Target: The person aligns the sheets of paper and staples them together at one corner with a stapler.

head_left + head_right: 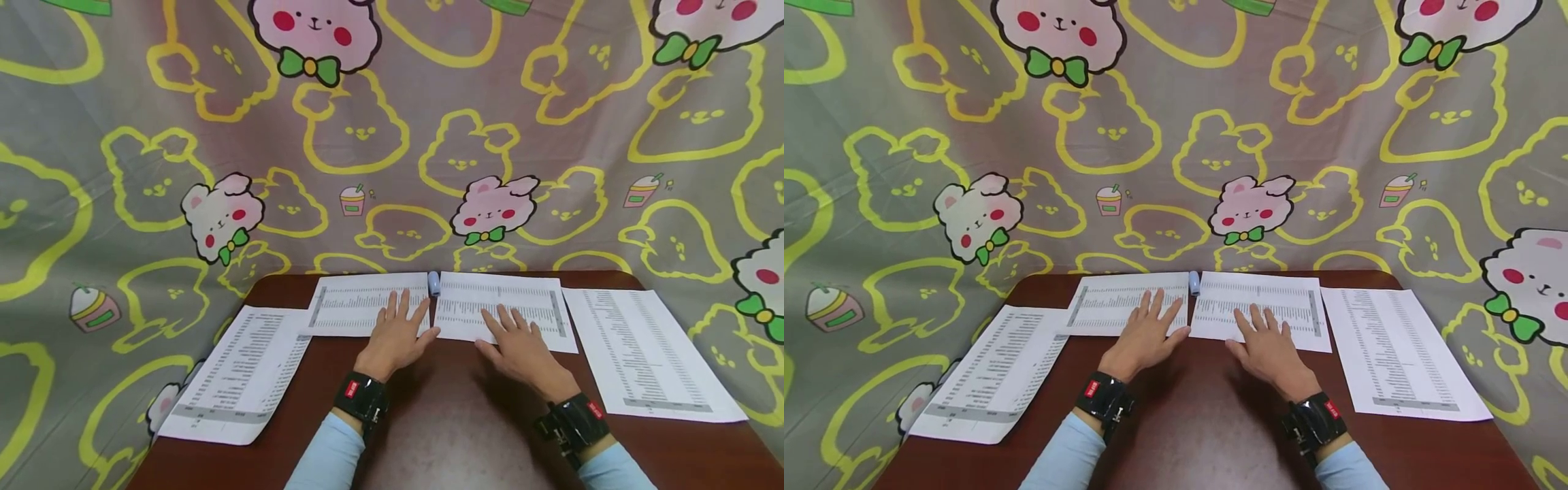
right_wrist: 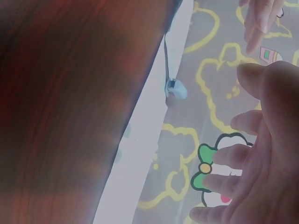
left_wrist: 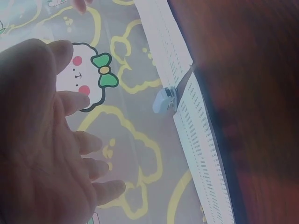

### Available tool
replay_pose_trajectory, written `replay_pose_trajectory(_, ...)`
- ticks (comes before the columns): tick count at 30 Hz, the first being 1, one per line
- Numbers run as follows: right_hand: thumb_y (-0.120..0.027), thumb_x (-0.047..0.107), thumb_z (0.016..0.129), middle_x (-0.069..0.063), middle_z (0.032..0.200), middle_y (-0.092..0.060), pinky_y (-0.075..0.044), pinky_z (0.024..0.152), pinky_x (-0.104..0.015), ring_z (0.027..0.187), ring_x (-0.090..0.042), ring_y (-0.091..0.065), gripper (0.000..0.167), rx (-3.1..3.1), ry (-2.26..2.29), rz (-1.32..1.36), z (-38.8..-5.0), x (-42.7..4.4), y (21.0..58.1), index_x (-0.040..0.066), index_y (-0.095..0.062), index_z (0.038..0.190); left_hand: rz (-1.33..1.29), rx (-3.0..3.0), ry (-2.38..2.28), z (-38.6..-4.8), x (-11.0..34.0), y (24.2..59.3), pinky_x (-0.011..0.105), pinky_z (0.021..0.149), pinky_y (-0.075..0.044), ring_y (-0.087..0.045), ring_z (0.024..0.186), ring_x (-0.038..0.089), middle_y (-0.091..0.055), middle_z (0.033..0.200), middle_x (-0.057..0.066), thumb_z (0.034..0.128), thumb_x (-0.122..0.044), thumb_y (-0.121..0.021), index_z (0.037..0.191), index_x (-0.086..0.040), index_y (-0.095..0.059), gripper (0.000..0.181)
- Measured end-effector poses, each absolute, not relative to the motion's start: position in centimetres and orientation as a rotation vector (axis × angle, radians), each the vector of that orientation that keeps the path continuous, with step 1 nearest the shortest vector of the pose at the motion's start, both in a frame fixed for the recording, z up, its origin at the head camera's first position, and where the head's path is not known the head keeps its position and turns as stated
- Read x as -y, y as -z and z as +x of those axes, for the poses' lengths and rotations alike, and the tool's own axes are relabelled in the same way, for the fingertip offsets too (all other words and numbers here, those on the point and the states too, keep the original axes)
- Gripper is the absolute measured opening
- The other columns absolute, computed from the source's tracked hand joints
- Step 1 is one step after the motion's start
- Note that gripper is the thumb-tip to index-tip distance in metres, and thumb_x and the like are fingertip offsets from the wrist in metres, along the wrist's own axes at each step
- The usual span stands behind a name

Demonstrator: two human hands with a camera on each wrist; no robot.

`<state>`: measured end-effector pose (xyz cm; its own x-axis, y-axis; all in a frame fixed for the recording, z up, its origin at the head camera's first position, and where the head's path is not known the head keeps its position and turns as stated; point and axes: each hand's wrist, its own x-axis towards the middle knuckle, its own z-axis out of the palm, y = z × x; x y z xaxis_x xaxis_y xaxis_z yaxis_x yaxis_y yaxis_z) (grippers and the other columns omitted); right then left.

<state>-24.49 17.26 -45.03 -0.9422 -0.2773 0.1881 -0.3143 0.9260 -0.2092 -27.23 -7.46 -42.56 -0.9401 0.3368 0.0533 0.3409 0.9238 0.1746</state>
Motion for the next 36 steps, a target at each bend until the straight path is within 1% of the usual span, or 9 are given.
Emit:
replay_pose_trajectory(6,-0.052,0.046,0.098,-0.026,0.154,-0.035,-0.028,0.106,-0.071,0.141,-0.05,-0.033,0.066,2.914,-0.377,0.446,-24.3,-17.4,45.0,0.009,-0.038,0.15,-0.523,3.055,0.33,-26.6,7.6,42.3,0.057,0.118,-0.02,-0.006,0.152,0.039,-0.013,0.164,0.017,0.0992,-0.058,-0.038,0.155,-0.024,-0.027,0.067)
replay_pose_trajectory(16,-0.053,0.044,0.098,-0.028,0.152,-0.037,-0.034,0.106,-0.066,0.137,-0.05,-0.039,0.065,2.871,-0.421,0.482,-24.3,-17.1,44.9,0.007,-0.038,0.15,-0.493,3.029,0.366,-26.5,8.4,42.3,0.059,0.117,-0.021,-0.01,0.151,0.043,-0.017,0.163,0.02,0.0996,-0.058,-0.037,0.154,-0.021,-0.03,0.066)
replay_pose_trajectory(24,-0.053,0.042,0.099,-0.028,0.149,-0.042,-0.039,0.104,-0.06,0.133,-0.048,-0.045,0.064,2.867,-0.592,0.486,-24.3,-16.6,44.8,0.005,-0.038,0.149,-0.485,3.013,0.366,-26.9,8.8,42.1,0.06,0.116,-0.023,-0.014,0.15,0.044,-0.021,0.161,0.021,0.1002,-0.055,-0.038,0.153,-0.018,-0.032,0.065)
replay_pose_trajectory(29,-0.054,0.04,0.099,-0.026,0.149,-0.043,-0.04,0.105,-0.059,0.135,-0.046,-0.044,0.064,2.898,-0.693,0.447,-24.2,-16.4,44.6,0.007,-0.037,0.15,-0.525,3.007,0.391,-27.1,8.9,41.9,0.061,0.115,-0.022,-0.014,0.15,0.044,-0.021,0.16,0.023,0.1007,-0.056,-0.036,0.154,-0.017,-0.031,0.066)
replay_pose_trajectory(36,-0.052,0.04,0.099,-0.026,0.15,-0.041,-0.041,0.103,-0.059,0.134,-0.046,-0.044,0.064,2.939,-0.665,0.522,-24.4,-15.3,44.5,0.008,-0.034,0.152,-0.468,2.961,0.402,-26.6,10.6,42.3,0.063,0.111,-0.028,-0.021,0.146,0.048,-0.028,0.156,0.027,0.1,-0.05,-0.045,0.15,-0.012,-0.036,0.064)
